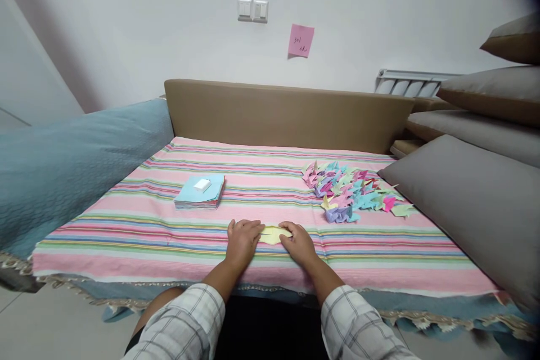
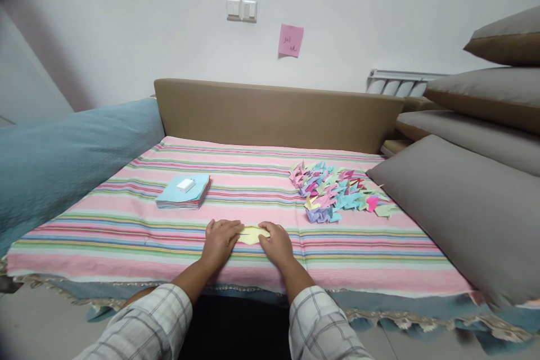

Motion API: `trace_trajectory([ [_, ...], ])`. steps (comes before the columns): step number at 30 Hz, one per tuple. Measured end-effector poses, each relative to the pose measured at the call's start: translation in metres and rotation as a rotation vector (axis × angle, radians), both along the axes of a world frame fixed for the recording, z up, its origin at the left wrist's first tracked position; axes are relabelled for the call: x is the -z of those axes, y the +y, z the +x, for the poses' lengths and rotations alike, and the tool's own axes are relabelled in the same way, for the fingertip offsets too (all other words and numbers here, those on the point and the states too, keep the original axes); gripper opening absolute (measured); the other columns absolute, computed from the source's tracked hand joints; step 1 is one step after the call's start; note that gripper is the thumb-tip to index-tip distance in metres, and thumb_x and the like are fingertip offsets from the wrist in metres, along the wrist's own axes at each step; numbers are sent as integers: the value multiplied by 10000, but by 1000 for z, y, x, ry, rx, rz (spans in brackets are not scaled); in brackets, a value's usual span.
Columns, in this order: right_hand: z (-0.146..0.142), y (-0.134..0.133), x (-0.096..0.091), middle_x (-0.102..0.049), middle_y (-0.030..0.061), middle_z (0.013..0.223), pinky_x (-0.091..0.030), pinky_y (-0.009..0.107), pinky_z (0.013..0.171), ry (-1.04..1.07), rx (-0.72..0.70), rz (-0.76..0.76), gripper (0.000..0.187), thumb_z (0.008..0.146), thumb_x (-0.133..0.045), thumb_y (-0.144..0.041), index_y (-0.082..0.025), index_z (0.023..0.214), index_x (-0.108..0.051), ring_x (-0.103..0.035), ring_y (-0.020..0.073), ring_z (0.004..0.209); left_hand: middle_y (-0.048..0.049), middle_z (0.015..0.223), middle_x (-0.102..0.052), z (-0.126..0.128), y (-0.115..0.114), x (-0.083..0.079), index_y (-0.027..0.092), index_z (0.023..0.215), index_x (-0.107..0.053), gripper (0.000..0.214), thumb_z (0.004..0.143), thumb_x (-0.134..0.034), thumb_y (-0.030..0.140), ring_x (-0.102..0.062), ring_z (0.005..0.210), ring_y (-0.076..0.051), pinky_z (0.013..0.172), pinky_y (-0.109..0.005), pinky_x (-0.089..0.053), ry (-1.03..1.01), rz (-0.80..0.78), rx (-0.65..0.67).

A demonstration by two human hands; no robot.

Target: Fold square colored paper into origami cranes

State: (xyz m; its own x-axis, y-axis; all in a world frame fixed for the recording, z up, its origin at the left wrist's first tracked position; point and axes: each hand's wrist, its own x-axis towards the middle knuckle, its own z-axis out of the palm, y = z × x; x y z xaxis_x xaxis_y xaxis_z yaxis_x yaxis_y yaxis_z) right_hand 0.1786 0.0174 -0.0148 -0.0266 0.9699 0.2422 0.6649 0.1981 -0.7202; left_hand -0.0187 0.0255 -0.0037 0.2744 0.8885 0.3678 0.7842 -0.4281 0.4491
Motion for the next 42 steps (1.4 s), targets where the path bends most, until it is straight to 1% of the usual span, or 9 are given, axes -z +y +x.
trace_trajectory([
  [4, 1, 0, -1, -650, 9, 1085, -411, 327, 888, -6, -40, 21, 329, 770, -503, -203, -240, 1072, -628, -544, 188, 997, 26, 1117, -668, 1, 0, 2, 355, 941, -683, 187, 832, -568, 256, -521, 1040, -243, 1065, -536, -112, 22, 33, -4],
  [11, 2, 0, -1, -660, 19, 1023, -411, 322, 885, -18, -56, 57, 293, 784, -482, -199, -236, 1012, -663, -554, 185, 977, 20, 994, -708, 0, 1, 11, 334, 898, -694, 173, 841, -567, 232, -559, 939, -208, 1031, -536, -186, 64, 197, 37],
  [16, 3, 0, 0, -667, 17, 996, -419, 318, 870, -10, -46, 69, 269, 775, -485, -185, -240, 951, -680, -562, 187, 960, 10, 871, -701, 1, -4, 7, 289, 842, -689, 159, 851, -550, 213, -577, 904, -195, 1005, -499, -244, 127, 241, -21],
  [23, 3, 2, 2, -672, 14, 979, -425, 317, 854, -12, -45, 80, 261, 768, -489, -176, -245, 925, -686, -566, 189, 947, -27, 886, -683, 4, -5, 0, 287, 1018, -648, 222, 855, -527, 198, -578, 924, -227, 999, -546, -249, 191, 211, -61],
  [25, 3, 2, 3, -674, 14, 975, -425, 317, 855, -19, -48, 92, 257, 768, -493, -175, -244, 923, -686, -569, 188, 943, -44, 1007, -675, 5, -2, 3, 284, 1058, -634, 257, 851, -530, 175, -561, 986, -238, 1003, -539, -268, 207, 262, -13],
  [28, 3, 3, 5, -676, 15, 965, -422, 316, 864, -26, -51, 114, 253, 768, -497, -170, -241, 922, -685, -572, 184, 933, -52, 1205, -612, 8, 2, 9, 258, 1108, -610, 286, 858, -514, 158, -524, 1091, -229, 997, -475, -342, 237, 339, 201],
  [31, 3, 3, 6, -674, 15, 958, -421, 316, 866, -26, -57, 125, 252, 767, -496, -165, -239, 919, -683, -572, 181, 930, -49, 1261, -580, 10, 0, 13, 229, 1157, -581, 323, 860, -479, 152, -507, 1151, -225, 1005, -454, -369, 274, 328, 374],
  [38, 6, 2, 4, -675, 30, 943, -425, 326, 861, 62, -80, 141, 219, 825, -479, -257, -225, 917, -675, -576, 182, 925, -88, 1319, -527, 9, -14, 10, 182, 1250, -516, 420, 844, -506, 288, -450, 1238, -267, 1053, -487, -337, 307, 250, 428],
  [42, 7, 0, 6, -677, 49, 972, -421, 339, 871, 92, 15, 156, 270, 858, -439, -312, -201, 970, -659, -576, 192, 936, -80, 1327, -521, 9, -13, 11, 189, 1255, -511, 418, 850, -495, 293, -449, 1240, -266, 1061, -488, -329, 300, 252, 420],
])
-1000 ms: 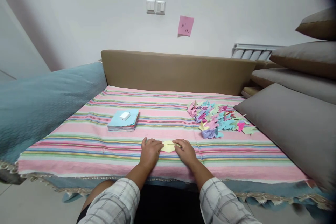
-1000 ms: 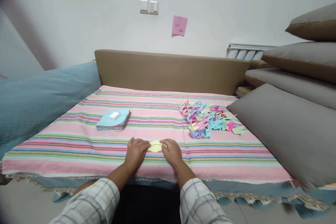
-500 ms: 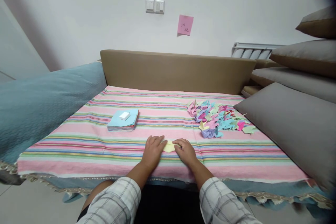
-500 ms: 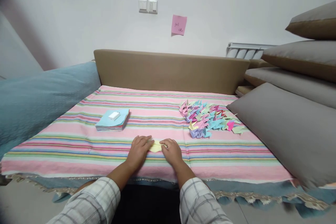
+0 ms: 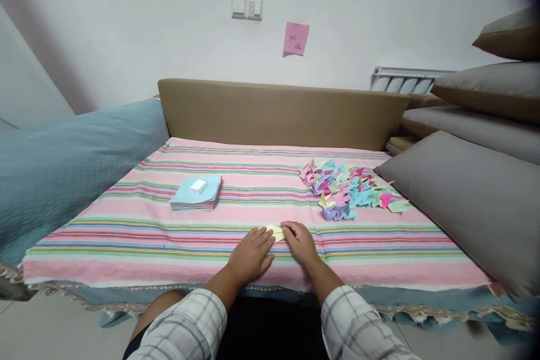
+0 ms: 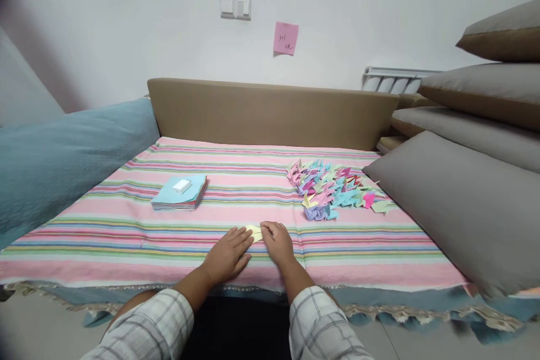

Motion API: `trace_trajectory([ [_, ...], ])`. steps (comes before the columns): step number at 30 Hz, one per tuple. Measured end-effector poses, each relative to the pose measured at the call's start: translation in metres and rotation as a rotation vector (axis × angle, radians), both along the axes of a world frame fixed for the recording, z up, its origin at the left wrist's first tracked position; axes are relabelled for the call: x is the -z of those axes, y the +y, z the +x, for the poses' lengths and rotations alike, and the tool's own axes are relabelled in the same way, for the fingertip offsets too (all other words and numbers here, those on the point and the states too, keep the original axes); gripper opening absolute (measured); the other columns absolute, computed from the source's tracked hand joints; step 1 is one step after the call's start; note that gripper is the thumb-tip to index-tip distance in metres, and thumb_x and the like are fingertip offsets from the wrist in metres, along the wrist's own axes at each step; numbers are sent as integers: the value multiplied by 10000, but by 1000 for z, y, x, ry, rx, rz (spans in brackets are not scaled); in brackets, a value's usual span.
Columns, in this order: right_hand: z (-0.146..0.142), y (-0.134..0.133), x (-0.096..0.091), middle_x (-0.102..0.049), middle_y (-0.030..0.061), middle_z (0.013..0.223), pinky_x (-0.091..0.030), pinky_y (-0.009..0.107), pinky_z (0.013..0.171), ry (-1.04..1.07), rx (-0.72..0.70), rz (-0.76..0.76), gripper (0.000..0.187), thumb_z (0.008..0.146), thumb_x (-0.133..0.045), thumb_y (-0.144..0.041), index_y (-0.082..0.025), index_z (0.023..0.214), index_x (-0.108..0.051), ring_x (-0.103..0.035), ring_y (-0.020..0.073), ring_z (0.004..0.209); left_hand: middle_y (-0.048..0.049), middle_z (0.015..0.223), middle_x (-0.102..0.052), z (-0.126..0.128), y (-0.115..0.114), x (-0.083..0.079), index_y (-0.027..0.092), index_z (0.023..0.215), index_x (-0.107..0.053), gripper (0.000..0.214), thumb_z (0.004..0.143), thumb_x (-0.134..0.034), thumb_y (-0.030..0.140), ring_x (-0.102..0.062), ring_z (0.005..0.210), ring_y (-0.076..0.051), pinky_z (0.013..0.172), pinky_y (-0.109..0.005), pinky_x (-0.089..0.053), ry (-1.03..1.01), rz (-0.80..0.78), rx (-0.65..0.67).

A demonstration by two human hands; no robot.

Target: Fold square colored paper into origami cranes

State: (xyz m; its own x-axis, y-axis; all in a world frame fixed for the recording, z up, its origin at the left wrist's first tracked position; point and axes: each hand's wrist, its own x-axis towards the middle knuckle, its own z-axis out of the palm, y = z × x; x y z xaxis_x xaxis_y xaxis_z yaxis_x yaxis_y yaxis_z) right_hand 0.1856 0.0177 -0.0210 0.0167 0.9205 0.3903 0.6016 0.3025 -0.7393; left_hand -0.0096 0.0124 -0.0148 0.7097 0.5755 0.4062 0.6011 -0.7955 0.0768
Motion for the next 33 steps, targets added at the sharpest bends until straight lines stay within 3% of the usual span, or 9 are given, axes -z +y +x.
trace_trajectory([
  [7, -1, -2, 3, -670, 40, 824, -431, 320, 801, -83, 136, 8, 266, 817, -467, -278, -187, 976, -661, -575, 192, 822, -80, 1319, -529, 0, 0, -1, 187, 1241, -523, 416, 842, -503, 302, -457, 1234, -270, 1054, -480, -344, 10, -18, -9],
  [13, -2, -2, 4, -680, 46, 917, -420, 322, 828, -142, 175, -16, 263, 821, -458, -257, -187, 986, -652, -571, 199, 873, -86, 1314, -530, 0, 0, -2, 203, 1250, -513, 424, 835, -505, 293, -452, 1237, -265, 1040, -480, -357, -1, -34, -3],
  [18, -1, -2, 0, -681, 40, 927, -418, 331, 837, -140, 132, -28, 254, 844, -436, -282, -203, 939, -657, -573, 201, 886, -87, 1315, -530, 1, -1, -4, 195, 1241, -522, 418, 832, -506, 284, -457, 1231, -271, 1037, -483, -361, 4, -54, -8],
  [22, 1, -4, -2, -670, 39, 880, -434, 337, 806, -132, 102, -38, 240, 779, -537, -320, -206, 956, -653, -569, 204, 836, -88, 1317, -528, 1, 0, -5, 200, 1237, -526, 415, 831, -508, 283, -458, 1230, -271, 1035, -488, -361, -6, -56, -5],
  [33, 6, -2, 3, -647, 31, 838, -432, 331, 815, -122, 74, -41, 312, 751, -478, -187, -188, 1026, -625, -563, 200, 848, -84, 1321, -522, 1, 0, -6, 193, 1228, -527, 413, 825, -511, 281, -455, 1225, -274, 1037, -481, -353, 1, -64, -8],
])
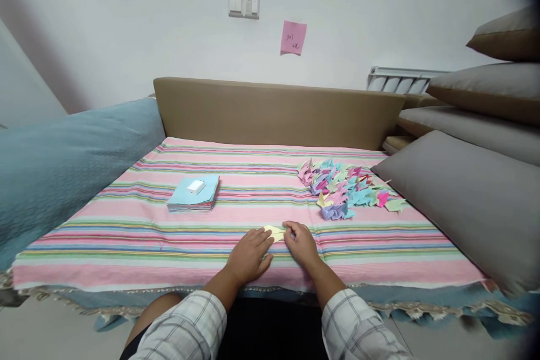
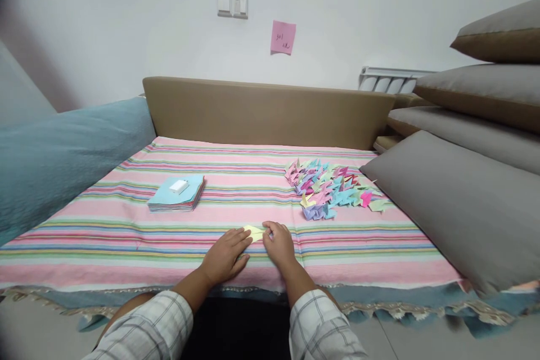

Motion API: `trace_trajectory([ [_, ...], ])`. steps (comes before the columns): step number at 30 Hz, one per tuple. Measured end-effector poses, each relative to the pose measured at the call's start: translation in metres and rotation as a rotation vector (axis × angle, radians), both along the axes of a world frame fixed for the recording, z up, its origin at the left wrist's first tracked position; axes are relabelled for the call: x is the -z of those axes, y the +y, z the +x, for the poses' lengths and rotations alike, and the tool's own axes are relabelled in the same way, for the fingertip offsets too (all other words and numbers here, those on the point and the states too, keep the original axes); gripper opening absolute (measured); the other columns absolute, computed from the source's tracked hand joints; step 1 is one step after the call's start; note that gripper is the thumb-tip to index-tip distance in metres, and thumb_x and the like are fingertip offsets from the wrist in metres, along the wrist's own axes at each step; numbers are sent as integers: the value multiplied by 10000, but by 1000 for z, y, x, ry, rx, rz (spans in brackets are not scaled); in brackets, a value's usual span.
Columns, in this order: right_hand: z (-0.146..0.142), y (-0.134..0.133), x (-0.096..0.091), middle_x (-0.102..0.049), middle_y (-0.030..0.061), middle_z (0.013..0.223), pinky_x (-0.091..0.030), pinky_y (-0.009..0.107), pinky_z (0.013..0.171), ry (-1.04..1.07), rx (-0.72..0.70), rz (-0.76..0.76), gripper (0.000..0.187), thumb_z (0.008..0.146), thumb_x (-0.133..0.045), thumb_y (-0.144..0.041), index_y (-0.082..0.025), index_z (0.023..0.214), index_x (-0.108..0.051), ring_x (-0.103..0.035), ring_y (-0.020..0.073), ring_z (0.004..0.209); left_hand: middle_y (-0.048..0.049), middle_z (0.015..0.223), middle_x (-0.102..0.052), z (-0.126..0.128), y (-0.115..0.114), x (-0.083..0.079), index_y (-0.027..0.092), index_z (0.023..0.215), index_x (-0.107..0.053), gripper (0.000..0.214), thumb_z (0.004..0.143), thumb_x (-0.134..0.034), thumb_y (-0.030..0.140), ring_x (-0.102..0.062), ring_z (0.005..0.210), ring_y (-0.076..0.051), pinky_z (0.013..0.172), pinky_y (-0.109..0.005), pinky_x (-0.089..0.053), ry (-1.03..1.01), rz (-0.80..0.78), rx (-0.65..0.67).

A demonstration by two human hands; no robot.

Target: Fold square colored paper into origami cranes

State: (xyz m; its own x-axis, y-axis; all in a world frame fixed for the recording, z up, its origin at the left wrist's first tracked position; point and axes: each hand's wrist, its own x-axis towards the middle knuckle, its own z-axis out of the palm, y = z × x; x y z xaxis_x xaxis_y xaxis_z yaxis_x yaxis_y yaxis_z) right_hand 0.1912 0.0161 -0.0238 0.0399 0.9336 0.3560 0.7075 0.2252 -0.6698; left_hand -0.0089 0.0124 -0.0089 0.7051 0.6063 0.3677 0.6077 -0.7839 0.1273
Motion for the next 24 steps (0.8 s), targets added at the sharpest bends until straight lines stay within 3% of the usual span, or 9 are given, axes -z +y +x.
trace_trajectory([
  [10, -4, -3, 5, -644, 57, 964, -411, 355, 871, -52, 29, 86, 313, 769, -411, -130, -203, 965, -645, -538, 212, 946, -84, 1307, -526, 1, -1, -1, 196, 1158, -559, 377, 792, -538, 282, -468, 1168, -257, 1013, -438, -373, -46, 9, -10],
  [15, -8, -13, 3, -617, 61, 1119, -367, 372, 943, -113, -46, 197, 332, 834, -402, -194, -204, 1097, -604, -503, 207, 1063, -77, 1292, -537, 1, 0, 0, 211, 1160, -558, 378, 789, -528, 278, -470, 1159, -258, 1006, -449, -371, -58, 11, -5],
  [21, -17, -23, -5, -536, 63, 1300, -226, 409, 1044, -362, -279, 178, 464, 875, -404, -207, -188, 1339, -409, -424, 191, 1232, -76, 1248, -564, 2, -1, 0, 201, 1155, -554, 373, 794, -524, 288, -470, 1153, -256, 1013, -436, -364, -49, 1, -4],
  [24, -20, -23, -4, -560, 72, 1274, -207, 416, 1050, -385, -251, 146, 456, 890, -384, -204, -192, 1345, -404, -456, 189, 1211, -75, 1243, -567, 2, -1, 0, 209, 1145, -557, 364, 789, -524, 279, -476, 1151, -252, 1014, -433, -363, -56, -3, -3],
])
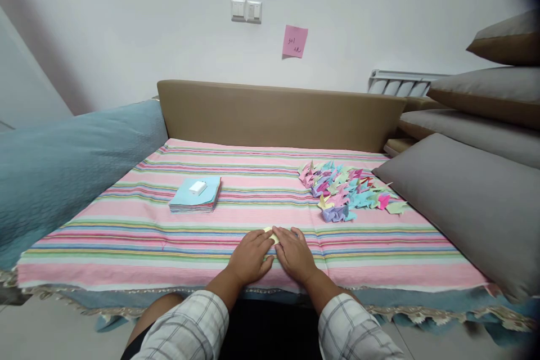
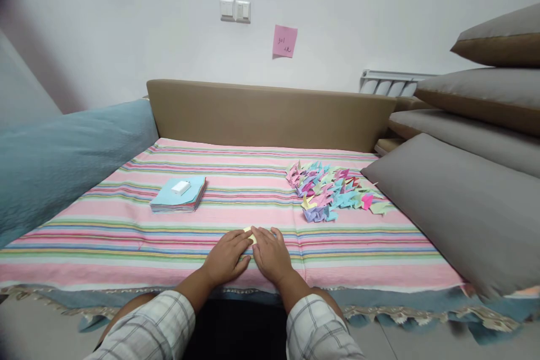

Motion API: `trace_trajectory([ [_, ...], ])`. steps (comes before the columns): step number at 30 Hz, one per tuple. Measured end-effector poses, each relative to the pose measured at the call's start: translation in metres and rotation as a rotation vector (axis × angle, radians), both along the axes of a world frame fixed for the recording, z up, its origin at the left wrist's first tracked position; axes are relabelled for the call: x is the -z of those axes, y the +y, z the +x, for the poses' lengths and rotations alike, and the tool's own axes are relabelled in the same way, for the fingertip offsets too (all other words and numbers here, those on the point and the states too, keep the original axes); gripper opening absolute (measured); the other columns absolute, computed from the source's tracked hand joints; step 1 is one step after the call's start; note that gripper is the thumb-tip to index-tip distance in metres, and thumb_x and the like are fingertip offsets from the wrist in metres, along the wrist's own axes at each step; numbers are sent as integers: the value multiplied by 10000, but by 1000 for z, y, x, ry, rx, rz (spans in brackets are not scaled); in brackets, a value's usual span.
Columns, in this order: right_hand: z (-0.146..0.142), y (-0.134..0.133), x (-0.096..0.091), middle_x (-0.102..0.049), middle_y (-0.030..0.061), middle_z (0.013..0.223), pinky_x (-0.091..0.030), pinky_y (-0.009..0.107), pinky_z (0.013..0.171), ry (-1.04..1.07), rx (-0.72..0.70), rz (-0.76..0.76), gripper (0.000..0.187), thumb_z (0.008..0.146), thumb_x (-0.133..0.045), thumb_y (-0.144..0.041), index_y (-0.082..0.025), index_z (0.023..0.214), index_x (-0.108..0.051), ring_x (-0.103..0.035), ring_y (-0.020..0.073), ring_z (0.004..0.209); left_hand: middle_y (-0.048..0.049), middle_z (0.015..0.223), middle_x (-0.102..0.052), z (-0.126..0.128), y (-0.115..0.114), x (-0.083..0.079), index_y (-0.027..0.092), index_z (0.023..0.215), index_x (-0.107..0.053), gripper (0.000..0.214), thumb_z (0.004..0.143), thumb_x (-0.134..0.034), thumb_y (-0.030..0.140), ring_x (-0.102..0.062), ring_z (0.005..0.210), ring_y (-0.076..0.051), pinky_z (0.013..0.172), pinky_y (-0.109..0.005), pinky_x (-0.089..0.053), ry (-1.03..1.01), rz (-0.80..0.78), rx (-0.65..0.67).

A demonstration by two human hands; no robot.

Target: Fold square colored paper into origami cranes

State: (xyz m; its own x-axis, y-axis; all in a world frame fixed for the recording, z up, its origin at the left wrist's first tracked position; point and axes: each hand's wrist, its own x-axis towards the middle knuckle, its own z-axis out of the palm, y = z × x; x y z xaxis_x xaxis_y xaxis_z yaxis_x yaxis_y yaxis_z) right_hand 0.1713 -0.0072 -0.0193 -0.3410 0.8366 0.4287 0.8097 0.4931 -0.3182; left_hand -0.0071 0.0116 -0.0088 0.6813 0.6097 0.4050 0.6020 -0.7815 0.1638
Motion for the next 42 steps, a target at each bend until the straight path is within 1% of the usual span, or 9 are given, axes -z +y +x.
trace_trajectory([
  [8, -2, -3, 10, -637, 69, 1158, -197, 464, 1048, 23, 169, 34, 384, 897, -404, -217, -226, 1268, -500, -506, 212, 1163, -128, 1345, -481, 2, 2, 9, 155, 1235, -491, 505, 752, -530, 296, -454, 1193, -285, 1016, -462, -350, -2, 33, -93],
  [11, -2, -7, 11, -585, 64, 1245, -188, 476, 1054, -9, 154, 14, 378, 912, -406, -275, -257, 1280, -490, -460, 224, 1215, -126, 1348, -482, 3, 2, 10, 151, 1242, -494, 517, 750, -534, 307, -450, 1193, -293, 1015, -459, -349, 13, 30, -109],
  [14, 0, -13, 10, -499, 57, 1342, -184, 492, 1059, -60, 112, 4, 427, 904, -441, -397, -290, 1318, -447, -393, 250, 1273, -125, 1345, -487, 4, 2, 11, 147, 1280, -466, 553, 758, -534, 318, -428, 1216, -298, 1019, -462, -340, 31, 21, -119],
  [19, 5, -18, 10, -436, 58, 1395, -179, 519, 1059, -124, 115, -4, 467, 890, -432, -501, -325, 1322, -438, -354, 274, 1299, -129, 1371, -460, 3, 1, 9, 141, 1302, -452, 568, 782, -534, 353, -394, 1255, -301, 1045, -476, -301, 76, 4, -132],
  [26, 10, -21, 17, -429, 66, 1398, -226, 506, 1047, -120, 195, -9, 461, 879, -489, -440, -271, 1307, -466, -367, 280, 1290, -98, 1385, -452, 3, -1, 7, 189, 1300, -468, 520, 813, -517, 362, -392, 1272, -284, 1055, -465, -291, 96, 20, -119],
  [33, 19, -24, 21, -453, 78, 1380, -269, 478, 1042, -162, 331, -36, 445, 888, -465, -412, -207, 1281, -505, -369, 277, 1287, -82, 1416, -414, 3, 0, 7, 202, 1332, -431, 530, 840, -470, 394, -350, 1304, -272, 1077, -458, -255, 146, 2, -128],
  [37, 18, -21, 17, -409, 137, 1402, -288, 473, 1039, -138, 437, -47, 521, 891, -432, -440, -113, 1292, -491, -345, 303, 1300, -83, 1418, -409, 3, 0, 6, 198, 1337, -425, 536, 838, -467, 389, -342, 1308, -270, 1082, -455, -246, 147, -5, -137],
  [39, 12, -18, 13, -377, 145, 1420, -250, 493, 1060, -119, 415, -13, 551, 896, -412, -443, -96, 1322, -451, -311, 305, 1321, -84, 1413, -417, 3, 0, 6, 200, 1336, -428, 534, 835, -470, 381, -347, 1304, -272, 1081, -461, -243, 142, -7, -136],
  [42, -3, -11, 5, -382, 105, 1425, -185, 486, 1099, -111, 198, 36, 557, 904, -400, -434, -142, 1377, -373, -284, 263, 1342, -84, 1398, -437, 3, 1, 5, 203, 1343, -420, 550, 823, -475, 374, -358, 1295, -276, 1078, -468, -241, 143, -24, -134],
])
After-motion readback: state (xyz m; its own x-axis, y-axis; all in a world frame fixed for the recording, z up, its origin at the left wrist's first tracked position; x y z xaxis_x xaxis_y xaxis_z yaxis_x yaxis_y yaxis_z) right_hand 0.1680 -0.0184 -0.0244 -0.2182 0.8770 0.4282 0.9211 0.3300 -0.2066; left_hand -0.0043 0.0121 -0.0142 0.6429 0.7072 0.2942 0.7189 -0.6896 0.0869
